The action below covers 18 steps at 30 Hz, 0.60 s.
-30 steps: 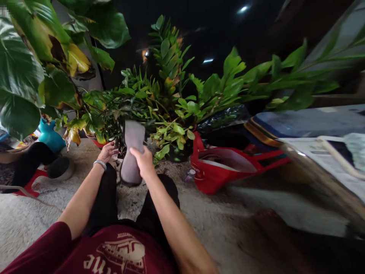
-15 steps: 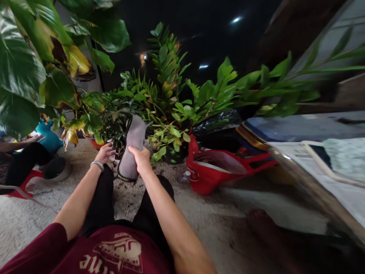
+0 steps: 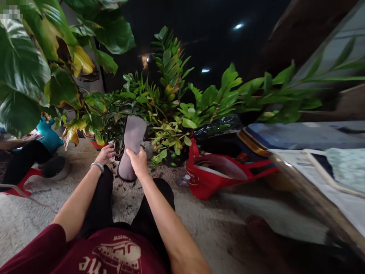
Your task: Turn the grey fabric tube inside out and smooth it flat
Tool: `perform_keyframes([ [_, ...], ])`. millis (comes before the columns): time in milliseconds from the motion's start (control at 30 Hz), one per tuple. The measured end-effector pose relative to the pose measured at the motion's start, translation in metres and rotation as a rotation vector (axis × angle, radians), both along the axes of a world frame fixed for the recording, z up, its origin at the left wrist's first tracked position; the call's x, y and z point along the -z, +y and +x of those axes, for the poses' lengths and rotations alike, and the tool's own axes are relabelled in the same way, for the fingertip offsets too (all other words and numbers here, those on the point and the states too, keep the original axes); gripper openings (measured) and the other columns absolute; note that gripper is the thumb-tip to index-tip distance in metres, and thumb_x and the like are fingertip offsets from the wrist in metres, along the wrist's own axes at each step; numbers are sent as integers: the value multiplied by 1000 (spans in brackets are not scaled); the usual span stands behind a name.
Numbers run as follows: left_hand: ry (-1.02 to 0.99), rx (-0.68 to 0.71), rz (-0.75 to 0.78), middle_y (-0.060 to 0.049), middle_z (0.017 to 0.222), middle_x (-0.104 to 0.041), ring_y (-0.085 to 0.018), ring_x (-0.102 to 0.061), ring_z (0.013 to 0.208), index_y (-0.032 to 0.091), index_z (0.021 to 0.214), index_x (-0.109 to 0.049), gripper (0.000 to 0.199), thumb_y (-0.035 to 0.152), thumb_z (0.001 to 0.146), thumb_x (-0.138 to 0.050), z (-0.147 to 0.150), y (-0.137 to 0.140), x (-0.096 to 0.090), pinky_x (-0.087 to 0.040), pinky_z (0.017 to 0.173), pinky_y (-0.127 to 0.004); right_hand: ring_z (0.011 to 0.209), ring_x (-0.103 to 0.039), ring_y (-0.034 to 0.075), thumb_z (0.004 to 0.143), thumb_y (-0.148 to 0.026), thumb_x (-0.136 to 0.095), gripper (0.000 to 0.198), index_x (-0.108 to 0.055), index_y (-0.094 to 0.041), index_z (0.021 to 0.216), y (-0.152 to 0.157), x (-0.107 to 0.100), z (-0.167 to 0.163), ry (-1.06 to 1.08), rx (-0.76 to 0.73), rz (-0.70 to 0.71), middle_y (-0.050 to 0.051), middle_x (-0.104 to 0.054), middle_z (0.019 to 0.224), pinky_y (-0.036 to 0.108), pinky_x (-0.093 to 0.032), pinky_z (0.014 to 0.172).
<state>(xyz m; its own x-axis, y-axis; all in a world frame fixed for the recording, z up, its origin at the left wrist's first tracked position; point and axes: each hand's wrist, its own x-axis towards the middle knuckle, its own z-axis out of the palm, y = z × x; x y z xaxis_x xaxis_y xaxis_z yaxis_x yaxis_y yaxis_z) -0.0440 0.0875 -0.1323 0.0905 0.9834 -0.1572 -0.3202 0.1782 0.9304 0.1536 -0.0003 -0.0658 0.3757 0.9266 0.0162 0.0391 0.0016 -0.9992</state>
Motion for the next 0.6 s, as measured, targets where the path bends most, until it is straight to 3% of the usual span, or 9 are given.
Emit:
perform_keyframes([
  [100, -4, 7, 9, -8, 102, -73, -16, -66, 82, 15, 99, -75, 42, 18, 57, -80, -3, 1, 1, -56, 73, -28, 90, -74, 35, 63, -43, -74, 33, -70, -24, 89, -42, 28, -14, -4, -156, -103, 11, -80, 91, 49, -57, 87],
  [200, -14, 7, -3, -7, 96, -73, -18, -67, 81, 16, 98, -76, 41, 19, 57, -79, -7, 3, 1, -54, 70, -27, 85, -74, 32, 68, -42, -75, 29, -70, -24, 91, -74, 14, -16, 3, -286, -15, 9, -80, 89, 46, -58, 83],
  [333, -8, 1, 12, -4, 91, -72, -16, -65, 77, 16, 91, -75, 34, 18, 58, -77, -7, 3, -1, -52, 67, -26, 94, -72, 27, 72, -42, -74, 38, -69, -21, 103, -41, -40, -9, -18, -217, 242, 8, -79, 102, 38, -56, 89],
  [400, -7, 18, 19, -5, 99, -72, -16, -65, 80, 16, 97, -75, 40, 17, 57, -77, -6, 1, -3, -52, 68, -26, 96, -71, 27, 70, -43, -75, 42, -68, -20, 104, -13, -47, -6, -43, -142, 260, 9, -79, 104, 37, -55, 90],
  [500, -15, 45, 19, -6, 105, -72, -16, -66, 82, 16, 104, -74, 49, 16, 55, -77, -4, -3, -6, -53, 70, -27, 93, -71, 28, 65, -44, -75, 43, -70, -19, 100, 0, -20, -9, -69, -138, 106, 10, -79, 100, 40, -55, 88],
  [600, 11, 47, -4, -7, 104, -73, -15, -66, 80, 16, 104, -74, 51, 13, 53, -77, -7, -3, -3, -52, 71, -26, 83, -71, 29, 62, -42, -74, 39, -71, -19, 93, -31, 20, -17, -77, -190, -56, 9, -79, 90, 41, -56, 82],
])
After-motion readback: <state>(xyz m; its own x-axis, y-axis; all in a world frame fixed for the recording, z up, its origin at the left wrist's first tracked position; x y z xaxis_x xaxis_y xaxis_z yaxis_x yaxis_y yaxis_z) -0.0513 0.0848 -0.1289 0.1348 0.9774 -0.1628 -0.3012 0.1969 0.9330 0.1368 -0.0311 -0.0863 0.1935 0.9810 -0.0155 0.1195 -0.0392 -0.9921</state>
